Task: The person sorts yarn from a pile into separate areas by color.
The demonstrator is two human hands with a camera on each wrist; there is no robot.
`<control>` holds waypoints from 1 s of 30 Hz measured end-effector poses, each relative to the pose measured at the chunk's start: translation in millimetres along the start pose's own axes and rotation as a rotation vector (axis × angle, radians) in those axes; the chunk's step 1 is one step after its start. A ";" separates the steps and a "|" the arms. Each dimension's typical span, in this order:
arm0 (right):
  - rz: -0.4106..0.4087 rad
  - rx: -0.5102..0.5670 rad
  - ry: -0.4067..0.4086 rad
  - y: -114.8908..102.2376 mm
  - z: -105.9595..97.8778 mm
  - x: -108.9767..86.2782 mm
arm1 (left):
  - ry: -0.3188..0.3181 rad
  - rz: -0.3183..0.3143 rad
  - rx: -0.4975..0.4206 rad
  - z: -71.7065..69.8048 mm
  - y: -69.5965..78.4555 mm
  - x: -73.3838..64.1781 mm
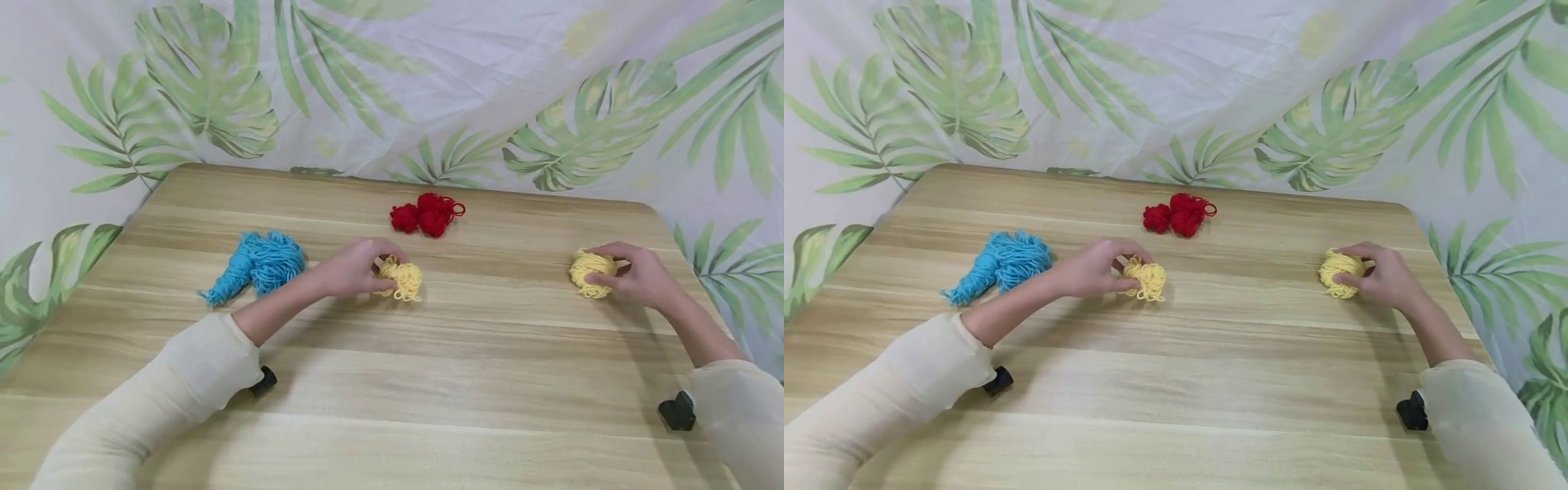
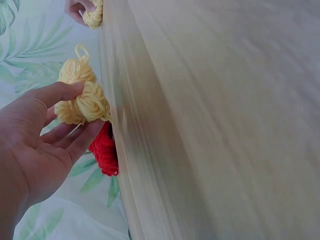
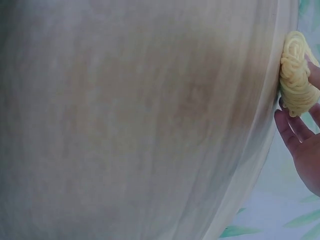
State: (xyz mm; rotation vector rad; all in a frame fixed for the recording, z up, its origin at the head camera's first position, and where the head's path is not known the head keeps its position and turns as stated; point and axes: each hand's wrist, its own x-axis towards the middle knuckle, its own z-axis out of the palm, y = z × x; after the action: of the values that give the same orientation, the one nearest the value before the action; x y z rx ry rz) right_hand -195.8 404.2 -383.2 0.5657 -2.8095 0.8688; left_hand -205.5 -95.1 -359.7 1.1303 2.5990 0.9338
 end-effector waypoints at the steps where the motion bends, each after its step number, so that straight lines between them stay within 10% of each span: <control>1: 0.000 0.000 0.000 0.2 0.4 0.2 | 0.004 -0.002 0.000 1.0 0.8 1.6; 30: -0.025 -0.001 0.073 -7.4 -1.6 -4.1 | -0.014 0.026 -0.081 21.1 23.5 43.3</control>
State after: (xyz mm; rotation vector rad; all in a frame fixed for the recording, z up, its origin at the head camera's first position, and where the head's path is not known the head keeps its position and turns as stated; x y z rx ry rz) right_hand -189.1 400.7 -379.1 0.5555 -2.7315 0.8651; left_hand -213.8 -42.2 -358.1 1.1484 2.5161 1.0230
